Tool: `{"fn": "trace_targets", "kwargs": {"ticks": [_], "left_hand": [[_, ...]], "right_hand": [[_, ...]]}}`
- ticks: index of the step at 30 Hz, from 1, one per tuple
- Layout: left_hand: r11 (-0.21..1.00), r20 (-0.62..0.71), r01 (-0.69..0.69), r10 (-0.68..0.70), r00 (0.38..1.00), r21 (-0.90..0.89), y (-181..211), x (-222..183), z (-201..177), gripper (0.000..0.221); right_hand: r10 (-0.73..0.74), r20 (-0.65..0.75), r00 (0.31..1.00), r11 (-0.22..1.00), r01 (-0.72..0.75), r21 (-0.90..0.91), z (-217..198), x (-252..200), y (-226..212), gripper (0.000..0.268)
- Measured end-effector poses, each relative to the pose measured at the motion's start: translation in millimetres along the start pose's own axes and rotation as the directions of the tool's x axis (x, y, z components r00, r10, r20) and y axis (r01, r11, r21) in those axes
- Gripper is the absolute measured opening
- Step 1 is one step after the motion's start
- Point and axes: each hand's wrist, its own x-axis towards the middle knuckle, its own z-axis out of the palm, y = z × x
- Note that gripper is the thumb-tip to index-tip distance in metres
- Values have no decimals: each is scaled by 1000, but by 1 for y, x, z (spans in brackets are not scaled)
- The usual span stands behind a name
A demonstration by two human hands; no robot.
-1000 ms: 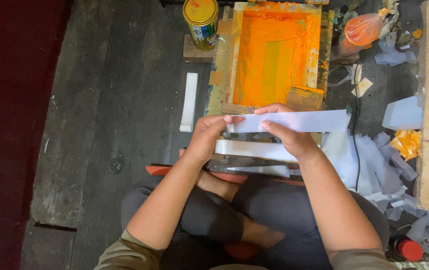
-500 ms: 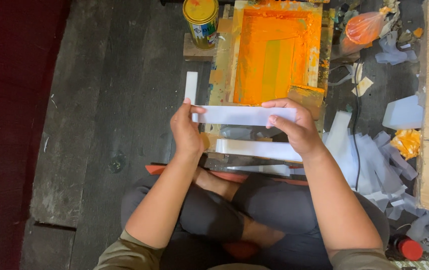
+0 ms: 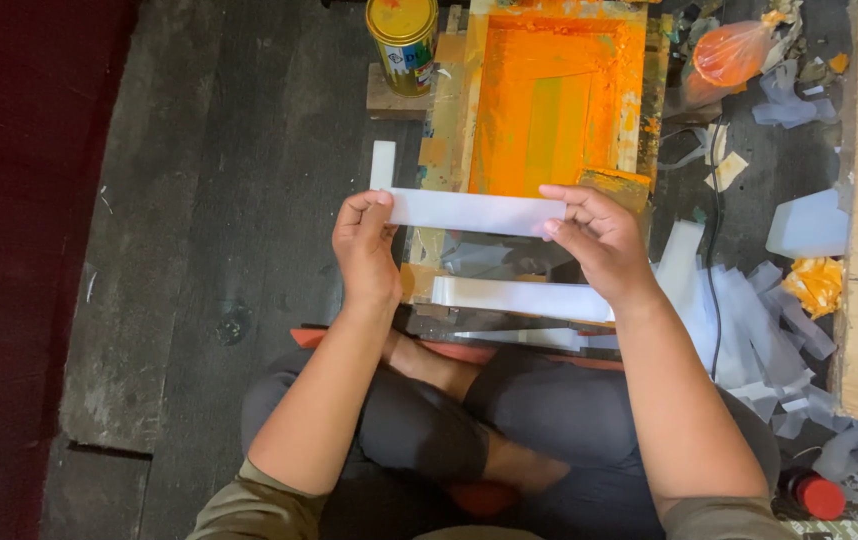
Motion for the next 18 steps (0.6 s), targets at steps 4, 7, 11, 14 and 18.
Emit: {"fn": "trace_targets", "kwargs": {"ticks": [4,7,11,14,18], "left_hand": [[1000,6,-16,16,1000,15,-5,3,-4,26],[1000,28,-6,6,1000,-8,-2,-1,-2,45],[992,70,88,-81,994,-95,1,0,-2,61],[956,177,202,-165,970,-214,-3,2,-6,65],[927,373,283,-179,910,-246,-10,3,-8,77]], "right_hand": [[-5,-19,1000,1000,5,-2,-3,1,4,44],[2,-56,998,1000,-2,4,-1,1,1,47],[20,-96,995,1000,-20,-2,0,1,-2,47],[48,-124,991,999,-45,27,4,0,-5,43],[66,-140,988,996,-58,64,8,1,-3,33]]}}
